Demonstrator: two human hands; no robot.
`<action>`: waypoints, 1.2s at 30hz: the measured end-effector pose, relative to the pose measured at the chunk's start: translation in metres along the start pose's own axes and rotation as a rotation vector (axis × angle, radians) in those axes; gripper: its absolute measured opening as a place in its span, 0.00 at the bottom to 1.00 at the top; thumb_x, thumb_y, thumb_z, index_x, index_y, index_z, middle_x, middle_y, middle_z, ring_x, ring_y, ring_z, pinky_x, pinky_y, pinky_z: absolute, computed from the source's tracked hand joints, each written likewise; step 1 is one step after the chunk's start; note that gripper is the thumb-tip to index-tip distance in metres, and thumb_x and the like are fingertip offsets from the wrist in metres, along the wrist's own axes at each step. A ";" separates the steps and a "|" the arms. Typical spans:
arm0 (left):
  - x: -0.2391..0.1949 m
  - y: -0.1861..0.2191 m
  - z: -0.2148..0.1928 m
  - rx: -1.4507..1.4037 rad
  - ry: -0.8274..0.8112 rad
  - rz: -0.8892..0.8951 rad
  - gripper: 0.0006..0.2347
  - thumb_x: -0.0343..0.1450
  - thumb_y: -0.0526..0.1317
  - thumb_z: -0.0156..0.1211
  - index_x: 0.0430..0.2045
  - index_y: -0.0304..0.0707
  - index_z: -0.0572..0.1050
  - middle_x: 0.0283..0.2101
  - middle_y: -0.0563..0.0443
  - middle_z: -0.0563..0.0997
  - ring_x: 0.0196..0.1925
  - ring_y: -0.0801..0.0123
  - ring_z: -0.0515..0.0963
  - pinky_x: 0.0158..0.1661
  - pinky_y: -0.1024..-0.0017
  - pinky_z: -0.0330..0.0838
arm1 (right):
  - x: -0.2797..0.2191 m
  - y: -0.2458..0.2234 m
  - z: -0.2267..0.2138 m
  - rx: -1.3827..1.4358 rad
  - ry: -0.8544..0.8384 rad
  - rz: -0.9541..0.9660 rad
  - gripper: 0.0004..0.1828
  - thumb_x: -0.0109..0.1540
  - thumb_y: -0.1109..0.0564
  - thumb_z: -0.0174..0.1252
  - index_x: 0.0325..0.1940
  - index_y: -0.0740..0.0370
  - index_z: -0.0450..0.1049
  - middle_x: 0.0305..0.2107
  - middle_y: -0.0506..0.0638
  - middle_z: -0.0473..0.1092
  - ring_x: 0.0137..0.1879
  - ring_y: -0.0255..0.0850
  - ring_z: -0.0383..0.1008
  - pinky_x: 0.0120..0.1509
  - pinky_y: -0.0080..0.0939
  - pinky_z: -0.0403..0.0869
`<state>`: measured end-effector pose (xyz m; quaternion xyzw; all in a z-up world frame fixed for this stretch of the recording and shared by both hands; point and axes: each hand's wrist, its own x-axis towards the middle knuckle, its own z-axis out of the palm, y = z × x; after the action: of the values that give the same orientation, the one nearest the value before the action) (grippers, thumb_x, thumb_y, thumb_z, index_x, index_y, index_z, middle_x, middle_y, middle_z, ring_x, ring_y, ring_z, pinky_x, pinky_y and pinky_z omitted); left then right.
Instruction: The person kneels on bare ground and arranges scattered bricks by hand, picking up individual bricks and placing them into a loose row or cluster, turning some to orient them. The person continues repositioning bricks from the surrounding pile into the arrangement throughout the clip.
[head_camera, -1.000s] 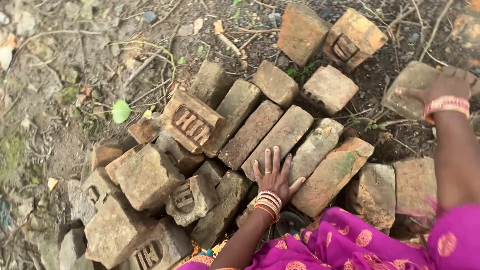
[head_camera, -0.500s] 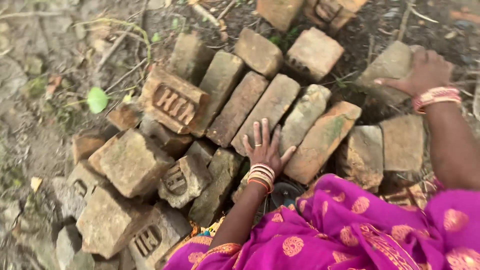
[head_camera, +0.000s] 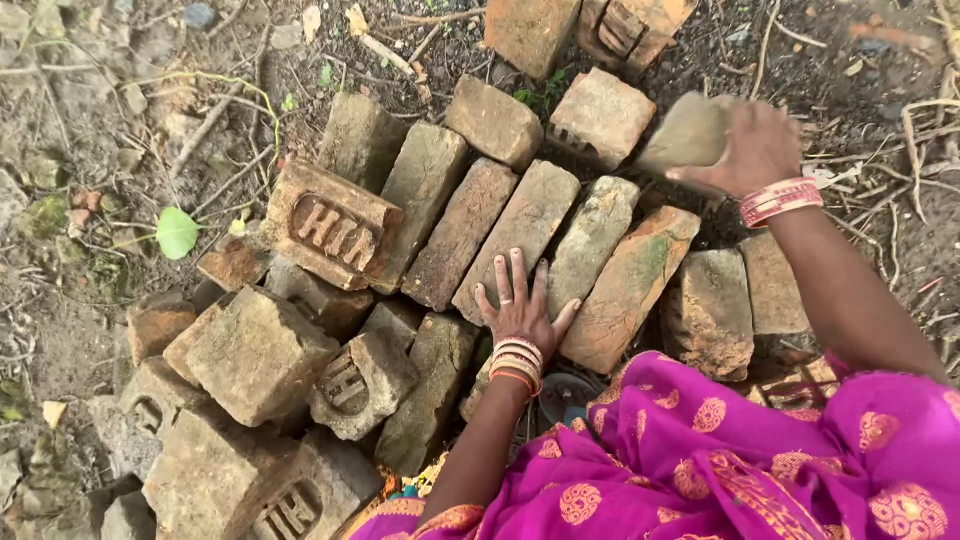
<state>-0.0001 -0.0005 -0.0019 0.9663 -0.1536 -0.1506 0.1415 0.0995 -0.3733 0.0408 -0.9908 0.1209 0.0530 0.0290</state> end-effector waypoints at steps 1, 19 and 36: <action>-0.001 0.000 -0.001 -0.009 -0.004 0.000 0.36 0.69 0.69 0.45 0.69 0.51 0.61 0.79 0.44 0.38 0.80 0.50 0.31 0.67 0.32 0.27 | -0.002 -0.015 -0.009 0.114 -0.162 0.056 0.63 0.48 0.16 0.61 0.77 0.55 0.63 0.52 0.59 0.73 0.57 0.53 0.73 0.69 0.60 0.67; 0.042 0.020 -0.012 -0.057 0.218 0.116 0.35 0.70 0.64 0.49 0.73 0.51 0.55 0.77 0.41 0.51 0.79 0.49 0.47 0.68 0.36 0.36 | 0.131 0.003 0.012 0.327 0.101 -0.148 0.50 0.66 0.30 0.63 0.77 0.68 0.56 0.70 0.75 0.54 0.77 0.69 0.49 0.77 0.66 0.52; 0.043 0.020 -0.019 -0.059 0.184 0.127 0.35 0.70 0.62 0.52 0.72 0.50 0.57 0.77 0.39 0.51 0.78 0.48 0.48 0.68 0.36 0.36 | 0.207 -0.067 0.043 0.054 0.282 0.022 0.65 0.47 0.28 0.78 0.74 0.66 0.59 0.53 0.63 0.63 0.60 0.58 0.63 0.66 0.63 0.62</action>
<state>0.0407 -0.0287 0.0111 0.9597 -0.1966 -0.0563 0.1929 0.3109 -0.3539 -0.0224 -0.9859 0.1359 -0.0897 0.0378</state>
